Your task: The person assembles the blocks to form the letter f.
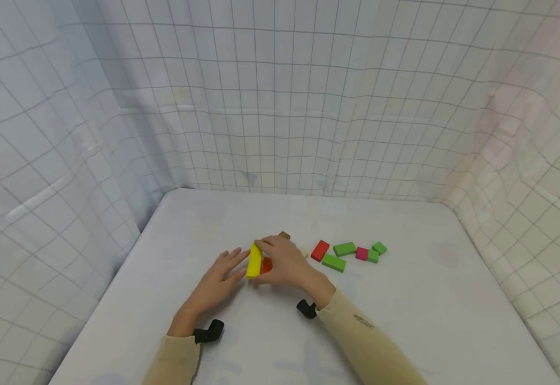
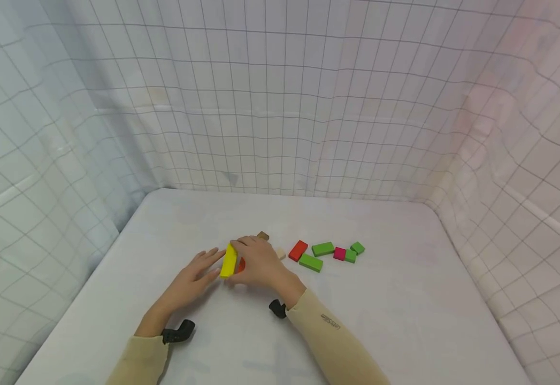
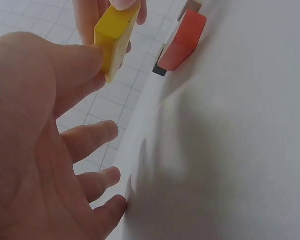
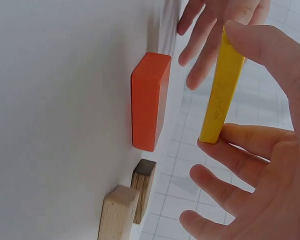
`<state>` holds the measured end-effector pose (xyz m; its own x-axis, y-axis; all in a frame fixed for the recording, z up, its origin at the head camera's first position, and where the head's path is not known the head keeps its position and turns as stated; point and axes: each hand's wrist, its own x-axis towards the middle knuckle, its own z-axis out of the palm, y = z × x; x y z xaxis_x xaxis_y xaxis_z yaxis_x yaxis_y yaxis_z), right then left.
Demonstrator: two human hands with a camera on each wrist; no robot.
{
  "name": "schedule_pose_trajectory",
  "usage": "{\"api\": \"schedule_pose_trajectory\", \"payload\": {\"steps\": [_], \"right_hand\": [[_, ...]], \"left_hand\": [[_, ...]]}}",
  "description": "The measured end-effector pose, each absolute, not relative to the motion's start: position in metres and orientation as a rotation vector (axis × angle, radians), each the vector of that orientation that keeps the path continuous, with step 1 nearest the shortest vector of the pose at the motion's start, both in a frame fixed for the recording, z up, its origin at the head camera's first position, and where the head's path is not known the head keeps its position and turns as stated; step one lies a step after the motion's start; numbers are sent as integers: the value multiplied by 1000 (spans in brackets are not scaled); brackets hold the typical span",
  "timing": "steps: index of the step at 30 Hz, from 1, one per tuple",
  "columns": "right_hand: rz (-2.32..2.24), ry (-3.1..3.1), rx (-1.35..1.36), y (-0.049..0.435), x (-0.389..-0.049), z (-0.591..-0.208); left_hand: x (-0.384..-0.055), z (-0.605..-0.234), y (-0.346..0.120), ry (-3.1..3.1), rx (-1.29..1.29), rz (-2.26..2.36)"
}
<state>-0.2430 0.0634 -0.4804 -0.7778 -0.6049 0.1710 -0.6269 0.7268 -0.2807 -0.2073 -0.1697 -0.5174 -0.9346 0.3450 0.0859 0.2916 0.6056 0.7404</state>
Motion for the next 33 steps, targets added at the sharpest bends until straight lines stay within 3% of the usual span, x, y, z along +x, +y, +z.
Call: {"api": "schedule_pose_trajectory", "payload": {"steps": [22, 33], "right_hand": [[672, -2966, 952, 122, -202, -490], [725, -3004, 981, 136, -197, -500]], "left_hand": [[-192, -522, -131, 2612, 827, 1225], [-191, -531, -116, 2728, 1018, 1021]]}}
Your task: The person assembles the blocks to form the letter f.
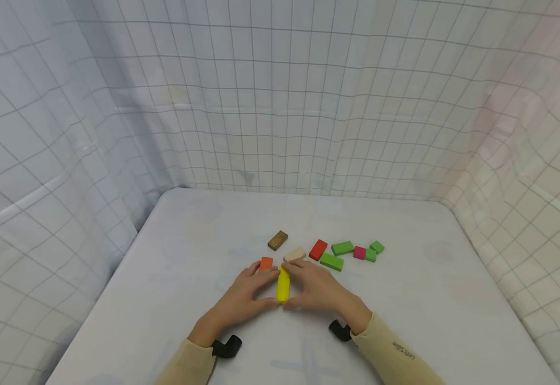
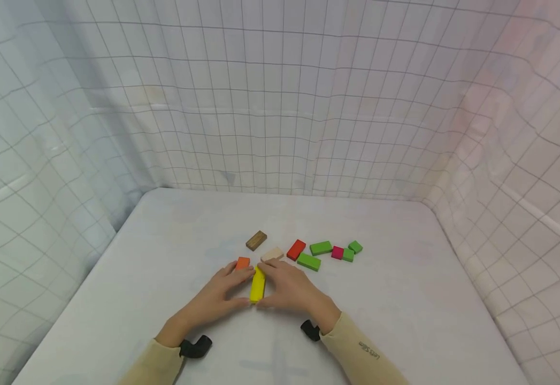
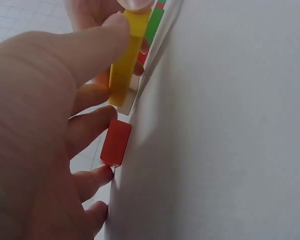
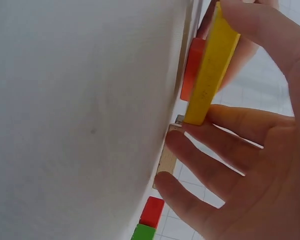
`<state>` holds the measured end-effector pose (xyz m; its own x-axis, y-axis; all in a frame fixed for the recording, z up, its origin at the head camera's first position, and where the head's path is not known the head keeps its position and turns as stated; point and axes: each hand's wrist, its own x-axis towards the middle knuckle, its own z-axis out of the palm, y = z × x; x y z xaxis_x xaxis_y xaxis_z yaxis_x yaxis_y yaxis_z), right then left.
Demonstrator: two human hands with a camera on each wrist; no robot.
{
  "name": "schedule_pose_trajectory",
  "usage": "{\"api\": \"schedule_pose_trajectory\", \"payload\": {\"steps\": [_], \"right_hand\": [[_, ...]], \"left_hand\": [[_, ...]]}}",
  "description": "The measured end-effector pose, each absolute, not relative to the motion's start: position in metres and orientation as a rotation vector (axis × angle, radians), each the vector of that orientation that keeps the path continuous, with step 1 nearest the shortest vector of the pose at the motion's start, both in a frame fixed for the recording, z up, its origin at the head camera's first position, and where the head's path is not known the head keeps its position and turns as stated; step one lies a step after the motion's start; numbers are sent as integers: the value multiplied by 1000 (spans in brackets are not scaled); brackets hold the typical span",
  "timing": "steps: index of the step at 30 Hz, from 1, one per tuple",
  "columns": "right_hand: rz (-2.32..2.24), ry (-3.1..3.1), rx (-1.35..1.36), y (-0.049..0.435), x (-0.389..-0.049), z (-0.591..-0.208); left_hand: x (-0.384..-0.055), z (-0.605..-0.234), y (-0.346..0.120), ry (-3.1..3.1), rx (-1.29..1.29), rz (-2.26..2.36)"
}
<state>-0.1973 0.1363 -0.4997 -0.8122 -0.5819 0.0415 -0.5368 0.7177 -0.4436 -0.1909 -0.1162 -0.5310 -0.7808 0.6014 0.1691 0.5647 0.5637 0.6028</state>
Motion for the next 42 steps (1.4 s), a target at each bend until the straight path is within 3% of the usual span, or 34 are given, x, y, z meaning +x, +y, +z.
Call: {"api": "schedule_pose_trajectory", "payload": {"steps": [42], "right_hand": [[-404, 2860, -918, 135, -198, -505]], "left_hand": [[-188, -536, -106, 2831, 1046, 841]]}}
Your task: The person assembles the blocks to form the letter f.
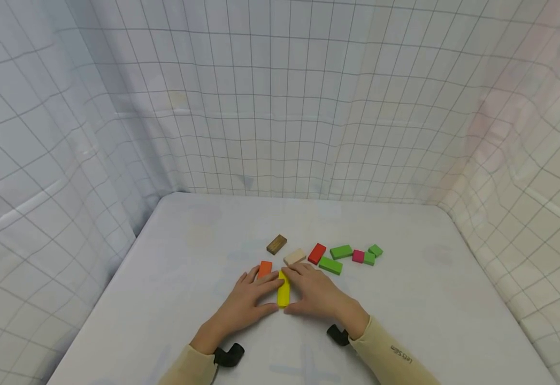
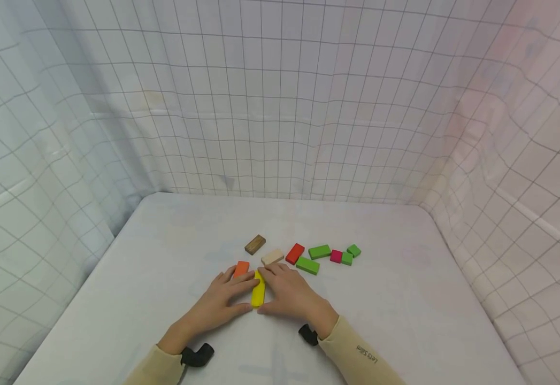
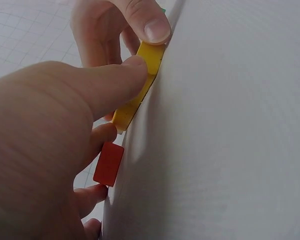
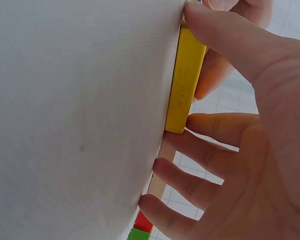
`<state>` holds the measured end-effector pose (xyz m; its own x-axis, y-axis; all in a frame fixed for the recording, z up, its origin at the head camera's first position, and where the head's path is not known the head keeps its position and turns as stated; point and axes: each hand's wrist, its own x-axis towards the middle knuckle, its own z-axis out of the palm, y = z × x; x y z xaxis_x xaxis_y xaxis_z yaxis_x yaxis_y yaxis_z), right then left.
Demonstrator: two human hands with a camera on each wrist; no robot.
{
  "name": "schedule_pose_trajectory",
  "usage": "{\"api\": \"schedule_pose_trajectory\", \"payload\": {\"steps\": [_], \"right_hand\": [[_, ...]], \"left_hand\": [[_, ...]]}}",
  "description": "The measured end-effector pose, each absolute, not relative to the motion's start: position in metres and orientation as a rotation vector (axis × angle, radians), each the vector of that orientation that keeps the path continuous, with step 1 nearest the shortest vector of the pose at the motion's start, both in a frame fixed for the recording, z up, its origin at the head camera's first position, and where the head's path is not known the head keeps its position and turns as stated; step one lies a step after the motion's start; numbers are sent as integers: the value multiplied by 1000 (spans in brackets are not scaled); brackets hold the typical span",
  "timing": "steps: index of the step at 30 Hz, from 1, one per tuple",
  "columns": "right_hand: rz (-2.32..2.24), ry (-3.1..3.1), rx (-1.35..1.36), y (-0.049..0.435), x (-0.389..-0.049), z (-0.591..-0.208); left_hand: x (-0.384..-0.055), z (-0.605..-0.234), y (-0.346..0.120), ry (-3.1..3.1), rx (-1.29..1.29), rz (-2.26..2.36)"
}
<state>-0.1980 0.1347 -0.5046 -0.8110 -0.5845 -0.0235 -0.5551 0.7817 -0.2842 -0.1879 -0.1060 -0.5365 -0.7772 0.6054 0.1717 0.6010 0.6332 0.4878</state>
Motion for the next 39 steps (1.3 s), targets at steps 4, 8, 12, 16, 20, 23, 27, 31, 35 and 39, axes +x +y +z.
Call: {"api": "schedule_pose_trajectory", "payload": {"steps": [4, 8, 12, 16, 20, 23, 27, 31, 35, 39], "right_hand": [[-397, 2850, -930, 137, -199, -502], [-450, 2817, -913, 142, -201, -495], [-552, 2802, -885, 148, -207, -483], [-688, 2829, -874, 152, -220, -474], [-793, 2876, -817, 155, -238, -477], [-820, 2911, -788, 156, -250, -484], [-790, 2958, -780, 155, -257, -490], [-753, 2986, -775, 154, -264, -494], [-682, 3014, -774, 155, -269, -498], [-641, 3023, -758, 157, -270, -501]], "left_hand": [[-187, -535, -106, 2825, 1042, 851], [-187, -534, -105, 2828, 1032, 846], [-188, -533, -105, 2829, 1030, 831], [-189, -531, -106, 2825, 1029, 817], [-188, -531, -105, 2807, 1021, 857], [-188, -533, -104, 2799, 1007, 883], [-186, -535, -103, 2799, 997, 875], [-186, -533, -105, 2802, 1003, 893], [-185, -531, -106, 2799, 1000, 902], [-185, -531, -105, 2803, 991, 874]]}}
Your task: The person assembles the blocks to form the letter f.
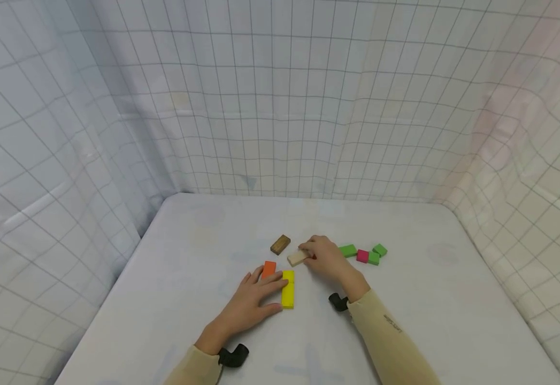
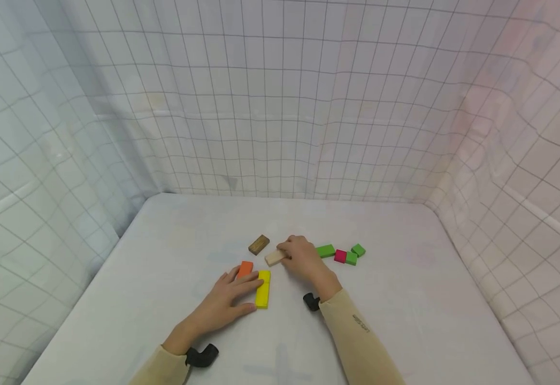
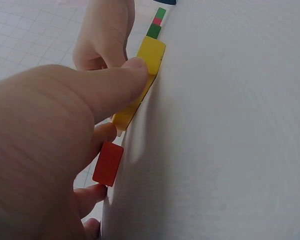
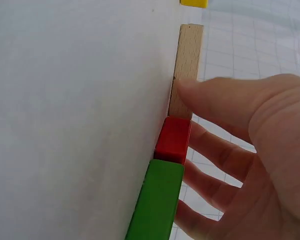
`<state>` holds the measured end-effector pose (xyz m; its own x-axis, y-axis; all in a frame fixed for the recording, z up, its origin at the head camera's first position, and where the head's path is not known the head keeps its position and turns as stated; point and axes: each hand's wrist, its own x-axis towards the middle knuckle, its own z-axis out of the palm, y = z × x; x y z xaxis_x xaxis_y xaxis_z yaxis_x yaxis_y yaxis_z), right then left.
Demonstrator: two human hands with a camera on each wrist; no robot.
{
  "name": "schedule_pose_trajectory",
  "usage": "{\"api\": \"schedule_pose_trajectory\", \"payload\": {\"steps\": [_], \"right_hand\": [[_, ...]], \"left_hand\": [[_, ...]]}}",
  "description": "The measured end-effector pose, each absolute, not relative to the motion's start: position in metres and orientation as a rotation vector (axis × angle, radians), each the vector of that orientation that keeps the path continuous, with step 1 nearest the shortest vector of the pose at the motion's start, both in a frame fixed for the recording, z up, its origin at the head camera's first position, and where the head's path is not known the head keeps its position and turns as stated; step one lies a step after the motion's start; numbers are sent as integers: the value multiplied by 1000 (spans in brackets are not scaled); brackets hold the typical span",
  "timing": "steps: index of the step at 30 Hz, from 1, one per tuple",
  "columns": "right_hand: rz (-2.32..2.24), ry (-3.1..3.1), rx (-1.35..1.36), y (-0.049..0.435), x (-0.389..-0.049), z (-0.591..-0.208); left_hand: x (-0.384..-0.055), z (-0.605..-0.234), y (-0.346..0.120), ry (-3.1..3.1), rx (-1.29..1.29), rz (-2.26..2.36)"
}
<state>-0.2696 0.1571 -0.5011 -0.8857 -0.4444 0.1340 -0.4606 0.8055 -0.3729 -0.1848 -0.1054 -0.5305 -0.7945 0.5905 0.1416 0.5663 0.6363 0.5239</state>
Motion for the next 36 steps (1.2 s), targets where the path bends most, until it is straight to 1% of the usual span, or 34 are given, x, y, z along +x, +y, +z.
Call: {"api": "schedule_pose_trajectory", "payload": {"steps": [20, 36], "right_hand": [[691, -2983, 646, 162, -269, -509], [782, -2996, 564, 161, -264, -499]], "left_hand": [[-183, -529, -105, 2794, 981, 845], [-185, -533, -106, 2798, 961, 812]]}}
